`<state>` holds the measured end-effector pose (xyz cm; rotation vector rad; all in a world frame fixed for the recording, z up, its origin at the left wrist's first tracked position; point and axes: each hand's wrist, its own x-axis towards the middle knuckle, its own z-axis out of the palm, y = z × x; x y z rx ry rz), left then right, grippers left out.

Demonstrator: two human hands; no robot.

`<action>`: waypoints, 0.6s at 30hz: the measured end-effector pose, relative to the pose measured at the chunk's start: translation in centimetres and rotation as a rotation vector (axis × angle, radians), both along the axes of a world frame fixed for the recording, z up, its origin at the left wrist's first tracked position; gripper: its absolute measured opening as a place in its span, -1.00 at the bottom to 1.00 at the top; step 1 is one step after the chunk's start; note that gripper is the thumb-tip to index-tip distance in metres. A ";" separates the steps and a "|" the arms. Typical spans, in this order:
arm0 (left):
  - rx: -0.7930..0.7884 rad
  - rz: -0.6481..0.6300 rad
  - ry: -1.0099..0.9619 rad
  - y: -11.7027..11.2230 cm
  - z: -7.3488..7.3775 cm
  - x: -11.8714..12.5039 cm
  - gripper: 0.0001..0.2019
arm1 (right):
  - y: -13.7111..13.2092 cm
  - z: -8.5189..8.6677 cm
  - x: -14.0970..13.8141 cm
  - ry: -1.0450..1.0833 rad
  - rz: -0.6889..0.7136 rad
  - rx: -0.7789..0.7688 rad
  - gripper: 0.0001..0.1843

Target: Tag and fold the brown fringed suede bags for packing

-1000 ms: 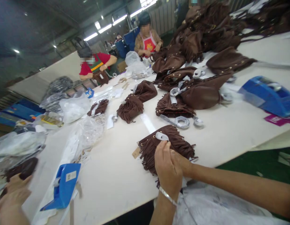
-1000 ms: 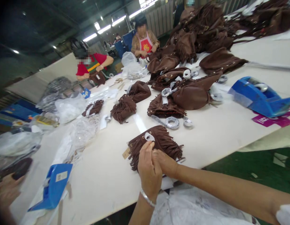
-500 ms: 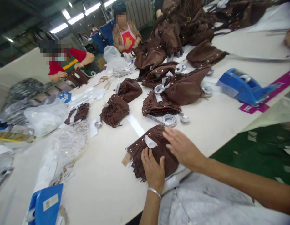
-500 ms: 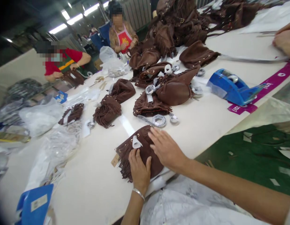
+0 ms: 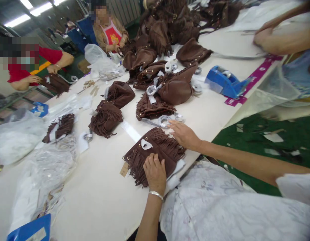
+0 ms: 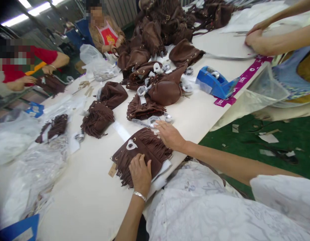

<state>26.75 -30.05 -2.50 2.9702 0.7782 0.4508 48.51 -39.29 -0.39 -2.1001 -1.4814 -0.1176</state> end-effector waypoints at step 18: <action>-0.200 -0.431 0.071 1.1 1.1 1.8 -0.87 | 0.9 3.5 2.6 0.256 0.343 -0.355 -0.84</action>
